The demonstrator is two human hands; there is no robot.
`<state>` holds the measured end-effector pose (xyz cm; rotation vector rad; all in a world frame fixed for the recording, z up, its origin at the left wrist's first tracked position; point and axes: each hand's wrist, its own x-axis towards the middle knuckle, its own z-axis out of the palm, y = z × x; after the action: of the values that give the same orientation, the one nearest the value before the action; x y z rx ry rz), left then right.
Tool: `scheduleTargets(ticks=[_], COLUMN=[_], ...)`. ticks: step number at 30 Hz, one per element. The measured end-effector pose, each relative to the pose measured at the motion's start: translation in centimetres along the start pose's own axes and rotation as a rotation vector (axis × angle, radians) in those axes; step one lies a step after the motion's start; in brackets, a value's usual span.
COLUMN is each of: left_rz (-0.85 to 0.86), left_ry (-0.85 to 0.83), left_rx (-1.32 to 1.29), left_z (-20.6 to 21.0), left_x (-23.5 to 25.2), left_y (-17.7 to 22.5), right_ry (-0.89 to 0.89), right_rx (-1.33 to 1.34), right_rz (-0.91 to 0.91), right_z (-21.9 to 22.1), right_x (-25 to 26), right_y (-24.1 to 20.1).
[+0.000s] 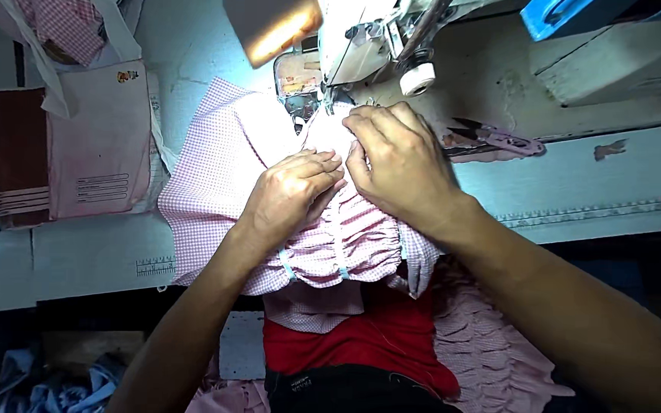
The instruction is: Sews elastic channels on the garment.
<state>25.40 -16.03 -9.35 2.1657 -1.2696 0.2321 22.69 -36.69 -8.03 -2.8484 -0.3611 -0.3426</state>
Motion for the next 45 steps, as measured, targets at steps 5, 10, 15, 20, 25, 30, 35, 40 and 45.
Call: scheduleTargets(ticks=[5,10,15,20,25,30,35,40,45], left_rz=[-0.007,-0.007,-0.099,-0.448,-0.448,-0.384,-0.401,-0.467,-0.534], left_ry=[-0.019,-0.040,0.025,0.193,0.004,-0.094,0.087,0.072,0.011], left_rx=[-0.010,0.038,-0.104,-0.021,0.146,0.267,0.168,0.153,0.113], left_z=[-0.1,-0.1,-0.4,-1.1,-1.6,-1.7,-1.9,-1.7,-1.6], left_x=[0.4,0.8,1.6,4.4,6.7,7.5,5.9,5.7,6.2], left_y=[-0.3,-0.7,-1.3,-2.2,-3.8,-4.3,-6.1,-5.5,-5.0], right_ry=[-0.008,-0.053,-0.021,0.064,0.154,0.141,0.095,0.100,-0.003], right_rx=[-0.009,-0.014,0.026,0.172,0.073,0.167,0.195,0.070,-0.126], right_rz=[-0.005,-0.001,0.024,0.040,0.253,0.170,0.125,0.219,0.475], right_z=[0.0,0.1,0.2,-2.9,-4.0,-3.0,-1.4,-3.7,-5.6], right_x=[0.5,1.6,1.8,-2.1,-6.0,-4.7,-3.1,-5.7,-9.8], right_y=[0.4,0.9,1.1,0.7,2.9,0.7,-0.2,2.4,7.1])
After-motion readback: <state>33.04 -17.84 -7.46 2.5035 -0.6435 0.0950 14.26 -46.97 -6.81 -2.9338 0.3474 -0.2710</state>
